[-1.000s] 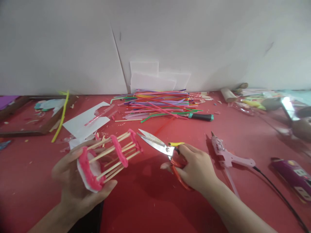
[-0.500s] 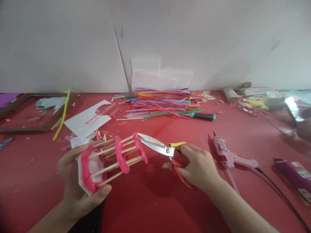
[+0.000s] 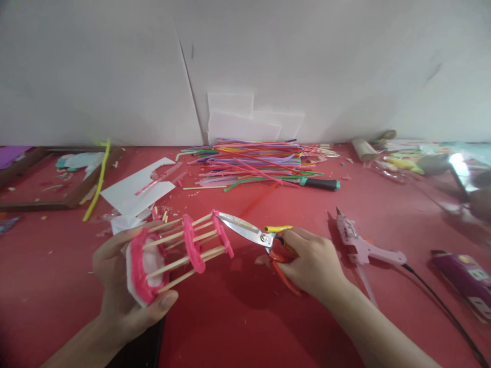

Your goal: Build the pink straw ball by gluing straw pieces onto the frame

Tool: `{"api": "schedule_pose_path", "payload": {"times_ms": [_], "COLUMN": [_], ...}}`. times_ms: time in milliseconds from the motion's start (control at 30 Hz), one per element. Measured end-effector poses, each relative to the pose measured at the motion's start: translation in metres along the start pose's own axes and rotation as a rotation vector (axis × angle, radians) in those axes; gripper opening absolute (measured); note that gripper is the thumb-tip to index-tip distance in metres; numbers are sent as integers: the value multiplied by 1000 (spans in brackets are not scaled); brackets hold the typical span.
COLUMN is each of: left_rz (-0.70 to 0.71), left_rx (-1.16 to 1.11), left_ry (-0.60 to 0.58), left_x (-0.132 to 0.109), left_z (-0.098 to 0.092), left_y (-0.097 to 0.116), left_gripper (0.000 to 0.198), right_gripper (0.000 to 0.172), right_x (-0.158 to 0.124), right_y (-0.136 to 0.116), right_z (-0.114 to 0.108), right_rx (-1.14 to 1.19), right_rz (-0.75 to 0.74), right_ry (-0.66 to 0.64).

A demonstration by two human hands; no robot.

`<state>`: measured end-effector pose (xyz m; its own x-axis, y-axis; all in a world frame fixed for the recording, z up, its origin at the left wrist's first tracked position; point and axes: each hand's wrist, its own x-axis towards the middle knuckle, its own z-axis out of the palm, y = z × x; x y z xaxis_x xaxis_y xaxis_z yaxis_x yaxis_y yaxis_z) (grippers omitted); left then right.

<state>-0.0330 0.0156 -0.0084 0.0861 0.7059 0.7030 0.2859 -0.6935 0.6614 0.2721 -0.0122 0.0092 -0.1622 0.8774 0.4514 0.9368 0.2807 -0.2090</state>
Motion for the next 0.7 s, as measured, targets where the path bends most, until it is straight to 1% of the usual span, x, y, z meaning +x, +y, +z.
{"api": "schedule_pose_path", "payload": {"times_ms": [67, 167, 300, 400, 533, 700], "left_rz": [13, 25, 94, 128, 73, 8], "left_rx": [15, -3, -37, -46, -98, -114], "left_ry": [-20, -43, -51, -65, -87, -37], "left_x": [0, 3, 10, 16, 17, 8], "left_z": [1, 3, 4, 5, 6, 6], "left_y": [1, 3, 8, 11, 13, 9], "left_gripper": [85, 88, 90, 90, 87, 83], "right_gripper": [46, 45, 42, 41, 42, 44], "right_x": [0, -2, -5, -6, -6, -7], "right_y": [-1, -2, -3, -3, -5, -4], "right_z": [0, 0, 1, 1, 0, 3], "right_rx": [-13, -20, 5, 8, 2, 62], "right_rz": [-5, 4, 14, 8, 6, 18], "right_ry": [12, 22, -8, -6, -2, 4]}}
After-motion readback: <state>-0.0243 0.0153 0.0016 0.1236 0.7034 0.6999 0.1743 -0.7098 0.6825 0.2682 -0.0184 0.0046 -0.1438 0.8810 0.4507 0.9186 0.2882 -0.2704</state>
